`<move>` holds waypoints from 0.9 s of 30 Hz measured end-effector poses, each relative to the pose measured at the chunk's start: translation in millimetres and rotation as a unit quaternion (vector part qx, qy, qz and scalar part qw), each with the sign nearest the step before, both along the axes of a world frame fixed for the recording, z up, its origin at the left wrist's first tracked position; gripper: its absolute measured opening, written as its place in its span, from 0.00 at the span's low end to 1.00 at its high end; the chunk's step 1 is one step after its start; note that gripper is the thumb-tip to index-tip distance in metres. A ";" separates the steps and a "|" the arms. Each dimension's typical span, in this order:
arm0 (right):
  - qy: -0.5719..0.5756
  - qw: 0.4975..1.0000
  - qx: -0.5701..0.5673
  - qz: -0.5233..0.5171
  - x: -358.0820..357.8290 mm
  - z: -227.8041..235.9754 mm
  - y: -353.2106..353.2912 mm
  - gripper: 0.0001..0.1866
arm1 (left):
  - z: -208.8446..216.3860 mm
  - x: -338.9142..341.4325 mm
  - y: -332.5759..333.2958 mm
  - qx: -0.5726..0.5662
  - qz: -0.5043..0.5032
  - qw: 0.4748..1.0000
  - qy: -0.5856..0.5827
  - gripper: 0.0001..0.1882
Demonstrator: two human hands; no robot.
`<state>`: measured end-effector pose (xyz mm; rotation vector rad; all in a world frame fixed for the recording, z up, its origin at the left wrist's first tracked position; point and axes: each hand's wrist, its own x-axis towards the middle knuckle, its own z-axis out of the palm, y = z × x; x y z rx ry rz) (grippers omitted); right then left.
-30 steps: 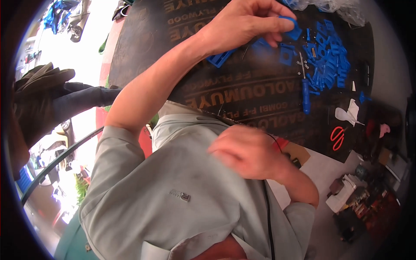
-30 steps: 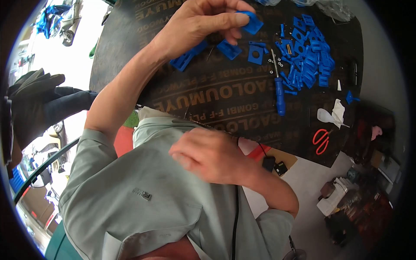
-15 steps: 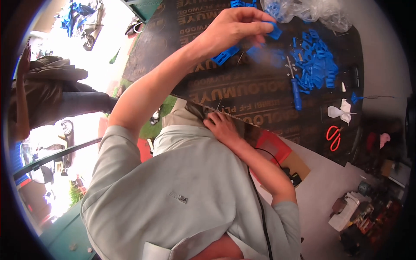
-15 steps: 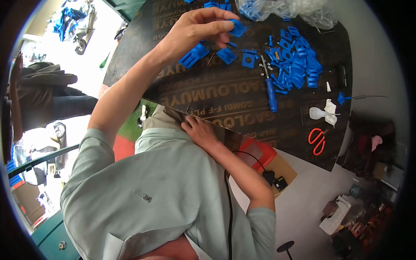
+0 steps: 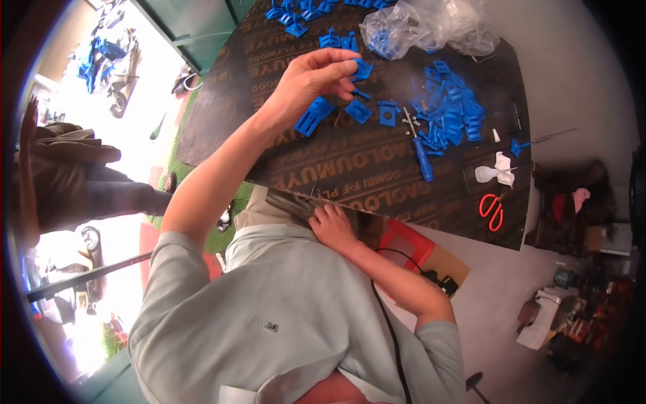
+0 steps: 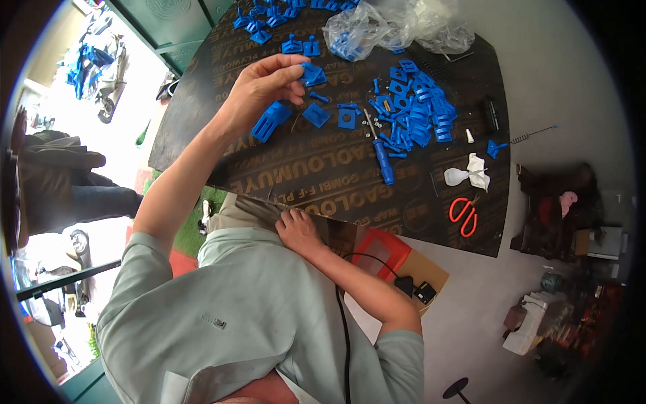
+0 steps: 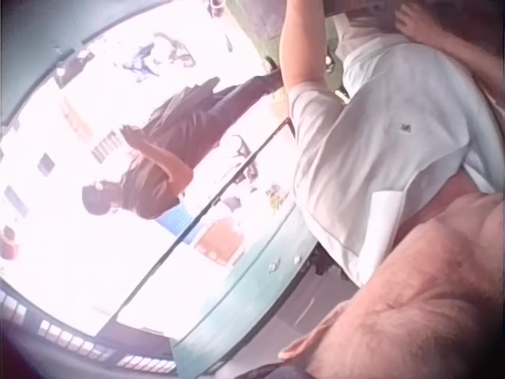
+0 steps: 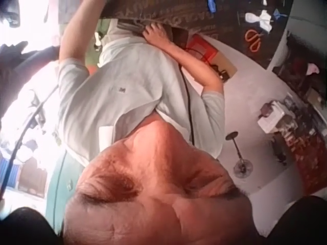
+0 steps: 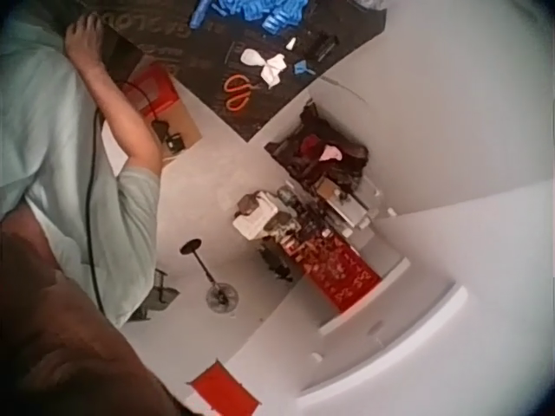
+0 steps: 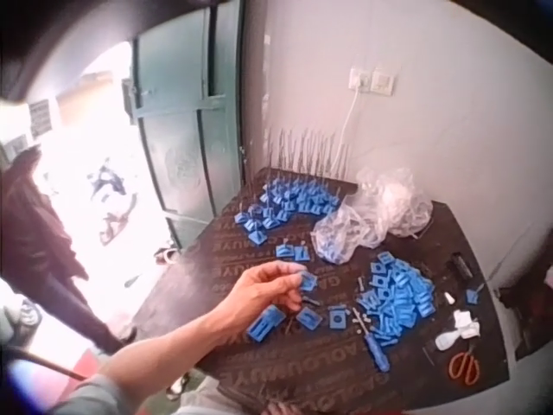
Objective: The person assembles plastic components by inserting metal pins into the parts and fitting the pieces together using a screwdriver and by hand.
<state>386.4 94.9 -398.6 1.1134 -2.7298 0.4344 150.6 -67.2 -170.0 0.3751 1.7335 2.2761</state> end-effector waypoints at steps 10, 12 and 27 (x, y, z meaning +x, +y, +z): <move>-0.442 0.881 -0.169 0.028 -13.4 140.9 20.6 0.09 | -12.0 -11.2 2.4 0.072 -0.001 0.995 -0.071 0.16; -0.471 0.858 -0.196 0.055 -18.6 200.5 26.2 0.09 | -9.9 -12.2 8.6 0.059 0.000 0.996 -0.071 0.15; -0.191 0.811 -0.519 -0.190 -229.7 216.6 62.0 0.05 | -11.1 -28.2 18.6 0.136 0.040 0.984 -0.111 0.16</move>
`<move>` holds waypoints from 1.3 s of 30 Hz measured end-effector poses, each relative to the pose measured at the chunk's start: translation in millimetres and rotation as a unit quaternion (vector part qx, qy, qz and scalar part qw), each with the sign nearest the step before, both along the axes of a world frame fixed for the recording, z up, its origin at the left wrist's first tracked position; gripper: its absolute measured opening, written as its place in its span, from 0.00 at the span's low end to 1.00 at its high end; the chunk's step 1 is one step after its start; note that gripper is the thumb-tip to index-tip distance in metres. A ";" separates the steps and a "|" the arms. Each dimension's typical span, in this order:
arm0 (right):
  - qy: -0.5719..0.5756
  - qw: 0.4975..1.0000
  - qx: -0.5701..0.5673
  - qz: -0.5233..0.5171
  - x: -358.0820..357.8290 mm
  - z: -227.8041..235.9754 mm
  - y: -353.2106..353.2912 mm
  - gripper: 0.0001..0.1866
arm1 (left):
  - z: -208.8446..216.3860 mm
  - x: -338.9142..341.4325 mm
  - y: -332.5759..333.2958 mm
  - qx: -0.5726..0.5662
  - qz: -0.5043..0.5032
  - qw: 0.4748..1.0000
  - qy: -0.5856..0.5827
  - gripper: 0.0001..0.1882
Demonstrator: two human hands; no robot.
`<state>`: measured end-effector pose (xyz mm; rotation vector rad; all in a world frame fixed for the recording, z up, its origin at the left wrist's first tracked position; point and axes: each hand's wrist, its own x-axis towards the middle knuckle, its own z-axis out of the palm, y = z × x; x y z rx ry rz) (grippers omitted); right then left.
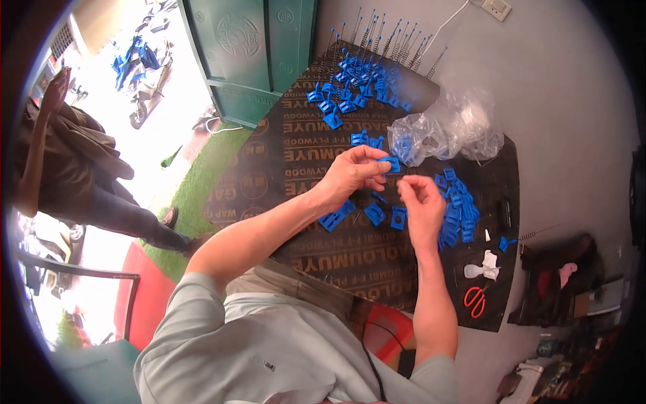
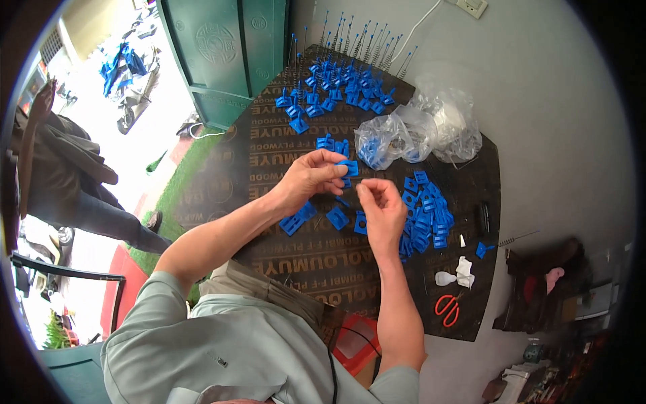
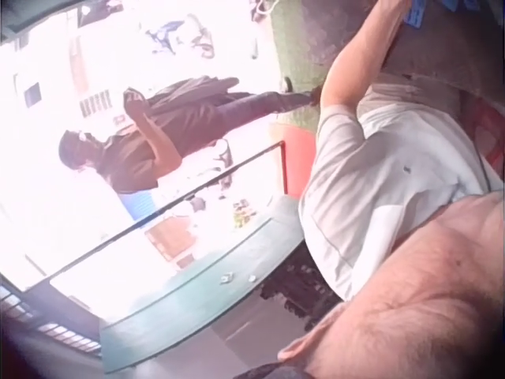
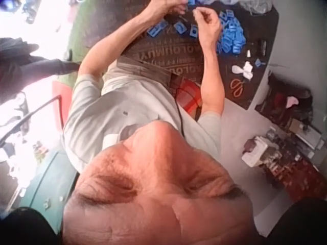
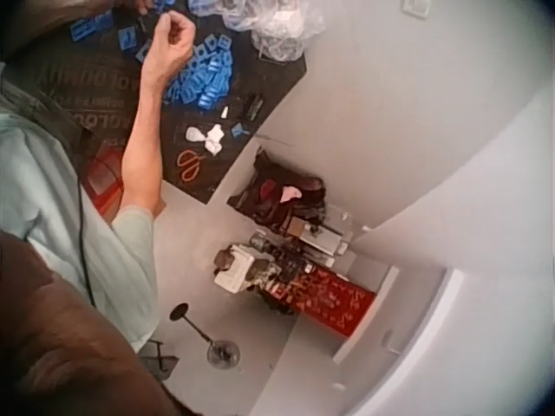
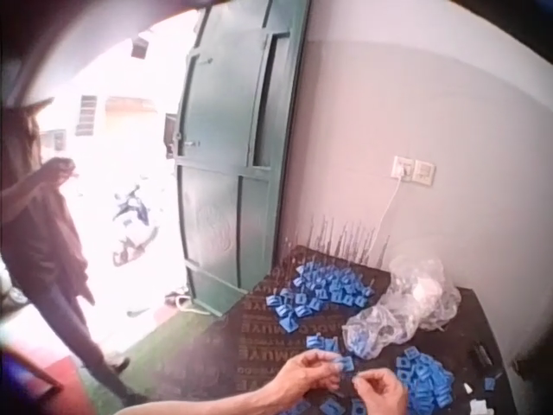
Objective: The person assembles plastic components by inserting metal pins into the parts and fitting the pieces together using a screwdriver and by hand.
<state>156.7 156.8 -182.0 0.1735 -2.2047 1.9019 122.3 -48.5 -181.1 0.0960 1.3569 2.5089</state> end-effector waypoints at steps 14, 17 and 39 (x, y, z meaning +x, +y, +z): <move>-0.040 0.997 -0.062 0.030 12.6 3.2 -6.4 0.07 | -11.0 6.3 -5.8 0.089 -0.079 0.988 -0.097 0.15; -0.042 0.996 -0.072 0.040 15.6 4.9 -7.5 0.07 | -10.9 8.0 -4.9 0.083 -0.075 0.988 -0.104 0.14; -0.035 0.998 -0.034 0.037 12.6 -1.8 -7.6 0.07 | -20.1 1.2 0.1 0.019 -0.029 0.998 -0.047 0.17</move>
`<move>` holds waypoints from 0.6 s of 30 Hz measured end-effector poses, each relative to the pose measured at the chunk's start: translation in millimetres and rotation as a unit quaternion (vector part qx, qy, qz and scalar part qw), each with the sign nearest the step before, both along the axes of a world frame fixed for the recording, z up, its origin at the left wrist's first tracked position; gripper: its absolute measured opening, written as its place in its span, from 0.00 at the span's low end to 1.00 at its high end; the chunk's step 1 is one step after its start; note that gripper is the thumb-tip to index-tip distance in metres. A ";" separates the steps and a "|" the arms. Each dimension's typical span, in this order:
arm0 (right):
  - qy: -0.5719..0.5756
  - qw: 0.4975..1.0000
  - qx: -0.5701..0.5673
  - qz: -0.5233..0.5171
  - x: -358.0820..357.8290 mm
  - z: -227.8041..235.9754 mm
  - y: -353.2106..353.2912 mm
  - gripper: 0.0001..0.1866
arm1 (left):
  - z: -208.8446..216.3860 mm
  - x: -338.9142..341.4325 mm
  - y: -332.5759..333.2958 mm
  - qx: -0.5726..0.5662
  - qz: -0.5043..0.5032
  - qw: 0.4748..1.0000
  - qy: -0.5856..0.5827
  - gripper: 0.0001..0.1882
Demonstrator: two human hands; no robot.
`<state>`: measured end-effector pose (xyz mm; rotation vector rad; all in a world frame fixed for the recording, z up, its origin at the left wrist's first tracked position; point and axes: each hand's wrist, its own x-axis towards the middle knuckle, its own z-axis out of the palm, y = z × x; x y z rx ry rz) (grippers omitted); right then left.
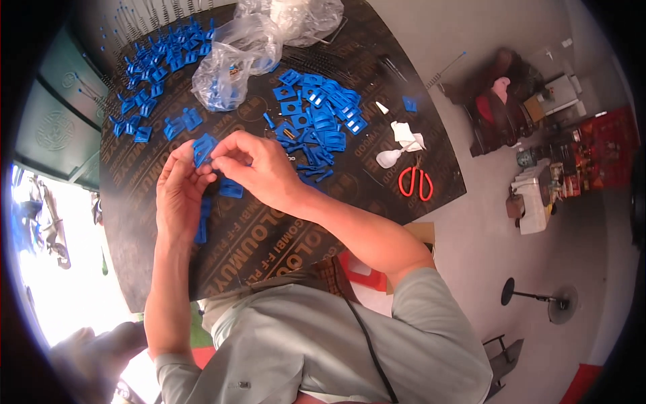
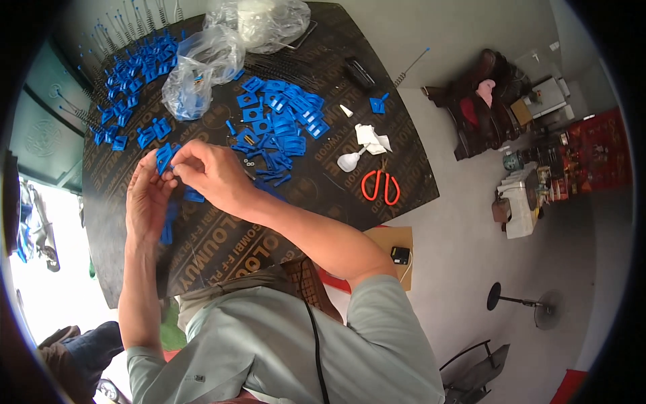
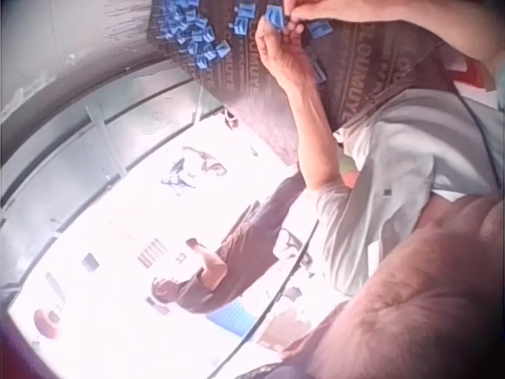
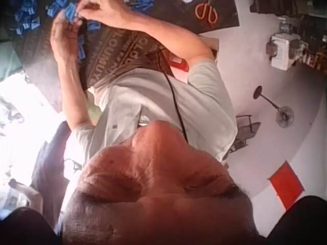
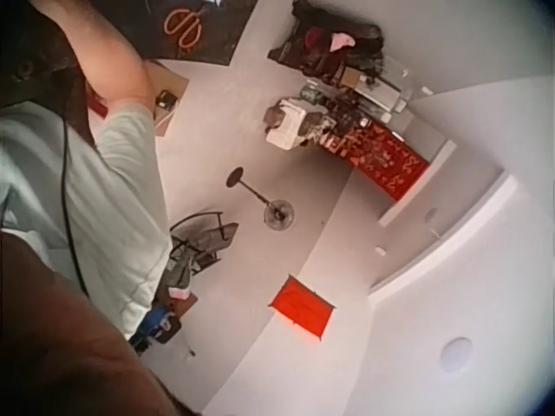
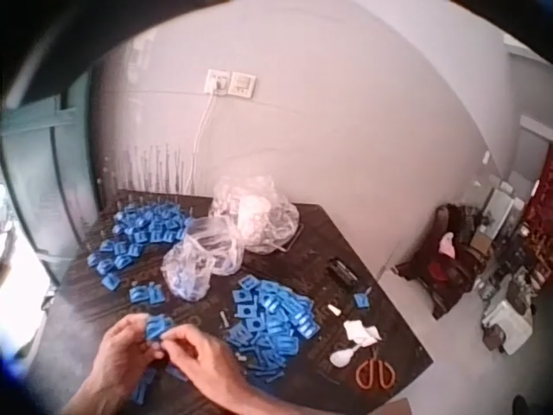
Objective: The person assembles plastic components by inserting metal pins into the parts and fitting the pieces together using a screwdriver and by hand.
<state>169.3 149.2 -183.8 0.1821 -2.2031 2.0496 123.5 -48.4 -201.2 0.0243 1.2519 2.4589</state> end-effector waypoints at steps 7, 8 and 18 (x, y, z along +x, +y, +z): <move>-0.046 0.991 -0.108 0.058 0.4 -5.5 -7.4 0.07 | -5.0 5.3 -13.5 -0.014 0.015 1.000 0.017 0.18; -0.037 0.991 -0.112 0.070 0.0 -5.3 -9.9 0.07 | -5.2 8.0 -15.1 -0.015 0.016 0.999 0.028 0.19; -0.011 0.996 -0.085 0.016 6.1 5.4 4.4 0.06 | 5.8 13.2 6.2 0.021 0.039 0.998 -0.043 0.14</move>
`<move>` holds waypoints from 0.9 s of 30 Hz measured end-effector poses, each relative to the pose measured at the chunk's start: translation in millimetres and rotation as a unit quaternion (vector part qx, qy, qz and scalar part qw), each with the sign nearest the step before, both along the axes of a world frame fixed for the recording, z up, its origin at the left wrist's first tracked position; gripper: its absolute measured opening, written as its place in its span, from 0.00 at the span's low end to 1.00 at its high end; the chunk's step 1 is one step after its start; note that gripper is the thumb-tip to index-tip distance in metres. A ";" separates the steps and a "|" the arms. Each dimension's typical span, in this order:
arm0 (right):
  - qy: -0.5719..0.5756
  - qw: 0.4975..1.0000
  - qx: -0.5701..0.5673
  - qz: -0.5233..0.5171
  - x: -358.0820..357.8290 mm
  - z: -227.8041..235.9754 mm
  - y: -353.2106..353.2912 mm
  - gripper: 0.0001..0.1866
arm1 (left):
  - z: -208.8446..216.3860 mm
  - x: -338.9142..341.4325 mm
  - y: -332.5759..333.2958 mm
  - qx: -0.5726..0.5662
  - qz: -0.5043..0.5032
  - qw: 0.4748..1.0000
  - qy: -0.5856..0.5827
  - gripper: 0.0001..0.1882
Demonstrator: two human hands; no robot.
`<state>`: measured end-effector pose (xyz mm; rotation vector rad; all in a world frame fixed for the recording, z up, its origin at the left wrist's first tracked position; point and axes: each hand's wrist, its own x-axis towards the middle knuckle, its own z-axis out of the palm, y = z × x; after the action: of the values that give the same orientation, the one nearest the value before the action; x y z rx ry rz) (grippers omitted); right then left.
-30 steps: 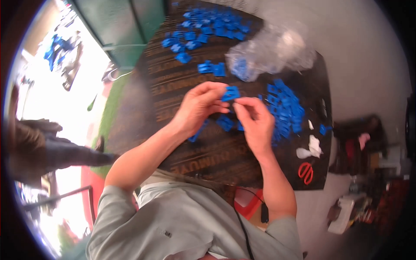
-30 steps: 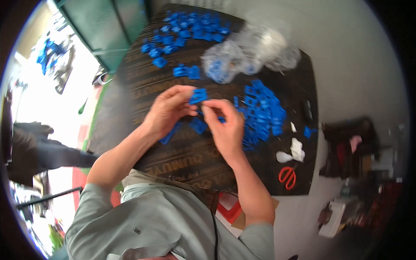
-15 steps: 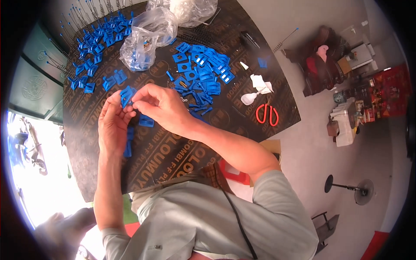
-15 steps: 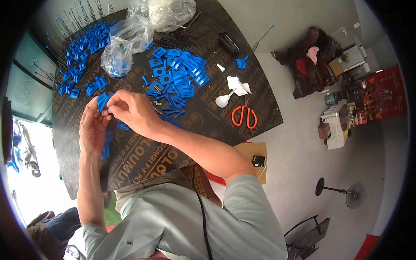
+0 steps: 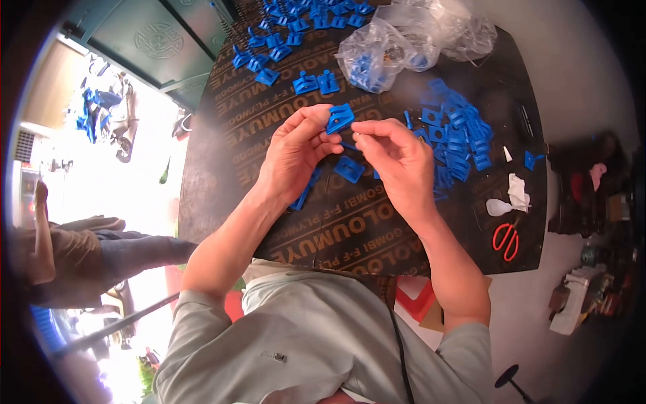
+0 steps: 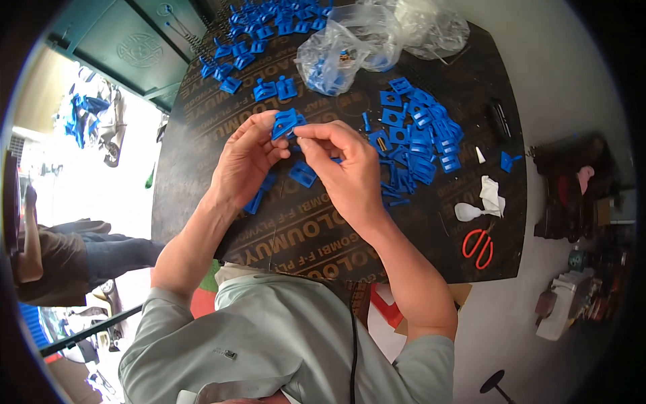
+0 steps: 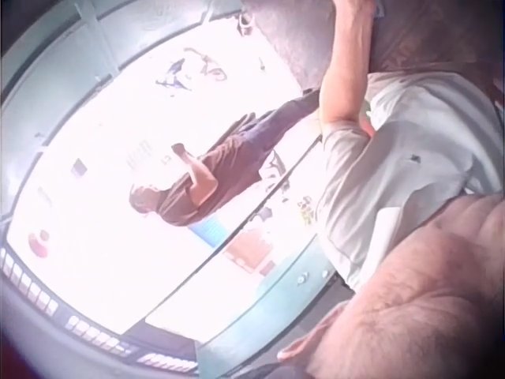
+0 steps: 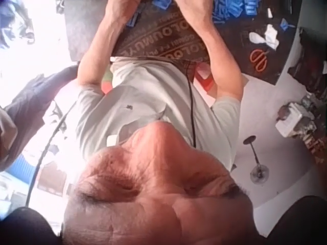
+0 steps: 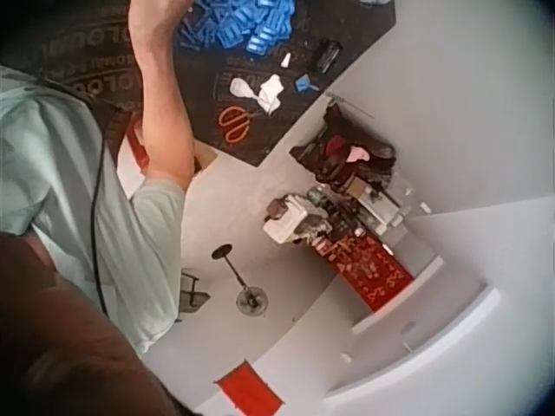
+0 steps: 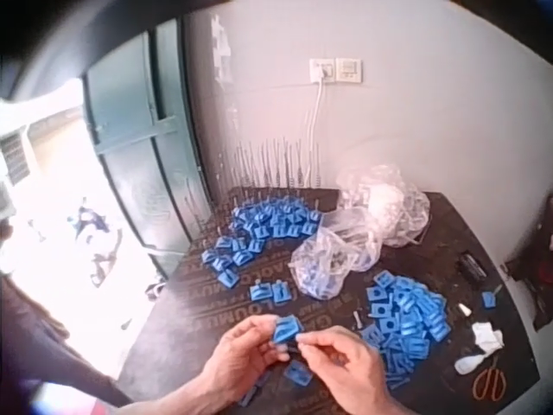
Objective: The person assembles plastic components by inserting metal pins into the parts and fitting the pieces together using a screwdriver and by hand.
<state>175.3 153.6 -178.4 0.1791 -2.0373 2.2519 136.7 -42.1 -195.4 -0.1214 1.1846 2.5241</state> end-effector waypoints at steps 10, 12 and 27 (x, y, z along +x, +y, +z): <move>0.199 0.951 0.223 -0.085 -8.1 -9.4 -6.6 0.10 | 2.3 7.1 6.7 -0.029 0.020 0.999 0.027 0.11; 0.210 0.940 0.251 -0.101 -9.1 -9.5 -7.3 0.09 | -1.1 8.9 8.0 -0.029 0.025 0.999 0.029 0.11; 0.216 0.908 0.339 -0.123 -9.1 -10.6 -4.8 0.10 | 0.6 13.8 13.4 -0.025 0.036 0.999 0.008 0.10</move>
<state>166.3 148.8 -189.0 0.4005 -2.3124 1.1532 150.5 -28.7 -194.8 -0.1576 1.2710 2.5627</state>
